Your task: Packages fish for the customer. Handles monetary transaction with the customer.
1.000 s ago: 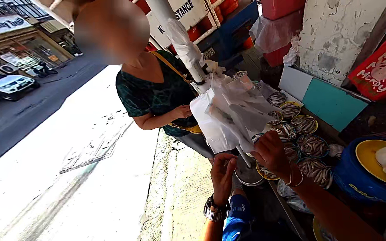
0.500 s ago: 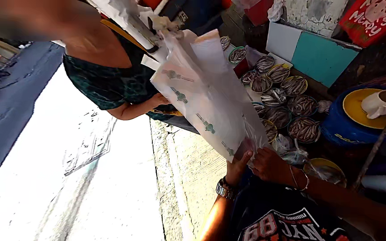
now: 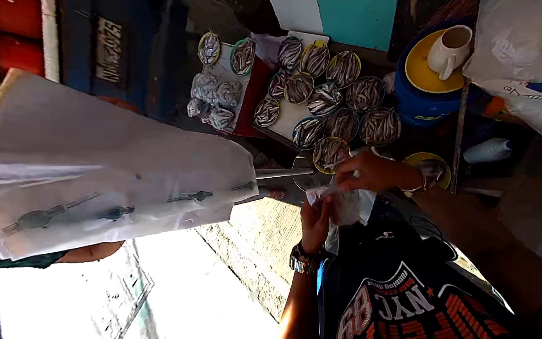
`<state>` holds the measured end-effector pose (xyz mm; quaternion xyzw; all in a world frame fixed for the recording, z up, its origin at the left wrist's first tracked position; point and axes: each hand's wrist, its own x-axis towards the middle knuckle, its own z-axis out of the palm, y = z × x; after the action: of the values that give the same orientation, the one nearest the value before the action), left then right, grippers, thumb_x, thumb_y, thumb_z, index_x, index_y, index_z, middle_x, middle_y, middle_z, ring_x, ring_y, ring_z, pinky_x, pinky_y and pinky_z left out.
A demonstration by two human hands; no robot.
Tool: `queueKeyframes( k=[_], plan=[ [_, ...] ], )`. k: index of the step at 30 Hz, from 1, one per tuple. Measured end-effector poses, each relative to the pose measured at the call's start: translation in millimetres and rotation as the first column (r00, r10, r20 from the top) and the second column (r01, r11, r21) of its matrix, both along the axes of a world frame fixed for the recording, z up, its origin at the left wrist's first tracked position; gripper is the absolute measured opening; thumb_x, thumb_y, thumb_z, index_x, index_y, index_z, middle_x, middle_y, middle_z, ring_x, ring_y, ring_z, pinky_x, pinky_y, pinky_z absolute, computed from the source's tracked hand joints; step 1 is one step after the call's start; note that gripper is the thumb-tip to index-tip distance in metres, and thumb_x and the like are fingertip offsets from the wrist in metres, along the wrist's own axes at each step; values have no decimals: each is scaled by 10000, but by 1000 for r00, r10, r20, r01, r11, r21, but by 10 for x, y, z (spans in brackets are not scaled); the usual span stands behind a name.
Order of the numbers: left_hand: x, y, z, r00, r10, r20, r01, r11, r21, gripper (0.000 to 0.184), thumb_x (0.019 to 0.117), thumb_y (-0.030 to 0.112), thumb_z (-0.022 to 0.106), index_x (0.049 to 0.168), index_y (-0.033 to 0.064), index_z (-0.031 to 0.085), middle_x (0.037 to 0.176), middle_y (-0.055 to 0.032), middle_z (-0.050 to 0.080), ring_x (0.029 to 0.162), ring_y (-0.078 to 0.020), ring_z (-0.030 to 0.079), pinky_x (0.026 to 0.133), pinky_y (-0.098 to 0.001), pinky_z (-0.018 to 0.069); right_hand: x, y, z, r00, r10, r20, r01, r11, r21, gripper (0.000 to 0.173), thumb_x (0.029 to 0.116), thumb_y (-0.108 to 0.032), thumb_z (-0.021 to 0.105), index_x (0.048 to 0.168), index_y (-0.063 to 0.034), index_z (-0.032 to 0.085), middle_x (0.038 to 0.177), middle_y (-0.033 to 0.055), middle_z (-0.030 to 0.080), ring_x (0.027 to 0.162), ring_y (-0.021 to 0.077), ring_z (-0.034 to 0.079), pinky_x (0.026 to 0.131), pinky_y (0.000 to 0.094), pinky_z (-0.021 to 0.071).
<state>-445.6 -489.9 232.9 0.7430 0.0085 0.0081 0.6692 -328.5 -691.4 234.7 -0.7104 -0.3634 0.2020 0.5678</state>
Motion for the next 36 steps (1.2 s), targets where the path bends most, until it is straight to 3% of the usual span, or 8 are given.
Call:
queueKeyframes(
  k=[3,7,13,17,22,27,31,36],
  plan=[
    [168,325,-103,983,-58,-175,115,935,334,480,968,236,683,1302,-81,547,1130,-119,695,1019,-159,691,895,-349,592,-158,28,-363,964,-87,-253,61,992,-109,270,1014,-185,642,851,29,670,675,76,574,616,151,538,622,346,466],
    [301,379,-155,982,153,-113,-29,707,707,528,930,339,730,1140,-125,586,1007,-227,652,900,-265,648,765,-408,541,-470,219,-687,771,-504,-389,425,862,-274,320,1028,-247,629,1057,71,661,919,194,676,860,295,661,831,476,539],
    [373,-121,-560,817,-5,-577,5,1000,-2,129,1030,108,526,983,15,601,818,-11,672,710,-104,671,680,-300,596,-645,311,-944,651,-393,-650,426,897,-116,267,895,-137,764,907,62,587,782,80,543,722,132,511,708,310,465],
    [361,-95,-816,790,114,-603,-417,820,-392,233,1051,86,363,967,80,580,854,-55,722,843,-194,725,832,-397,606,-660,99,-1310,243,-314,-918,655,751,-84,229,886,-27,742,770,-65,548,724,-7,585,680,80,569,703,280,535],
    [207,139,-1105,749,242,-617,-498,819,-283,209,1028,116,371,881,142,518,603,36,541,515,-69,543,523,-236,498,-373,-48,-1632,-248,-353,-902,799,451,-397,201,1089,-241,497,940,-106,509,593,-24,495,460,92,509,476,257,511],
    [67,206,-1289,962,161,-221,-10,829,559,820,887,442,733,1388,-115,401,1467,-324,417,1322,-370,488,1002,-488,487,-437,249,-1757,241,-614,-752,645,680,-349,395,1105,-407,432,1106,-65,628,664,7,433,509,96,380,486,274,371],
    [199,120,-1476,965,-241,-101,231,607,760,261,952,226,698,1169,82,710,1354,-348,534,1069,-459,648,850,-541,575,-480,367,-1787,467,-528,-709,499,820,-282,347,1094,-285,483,1072,-1,682,752,31,560,624,84,487,612,280,448],
    [174,313,-1663,861,-209,-463,506,438,743,265,891,-98,543,1089,-47,712,1141,-252,682,1039,-428,685,822,-565,574,-38,-172,-2042,723,-341,-601,10,875,-484,476,953,-162,724,1389,-28,588,1070,235,660,907,332,626,855,510,514]
  ],
)
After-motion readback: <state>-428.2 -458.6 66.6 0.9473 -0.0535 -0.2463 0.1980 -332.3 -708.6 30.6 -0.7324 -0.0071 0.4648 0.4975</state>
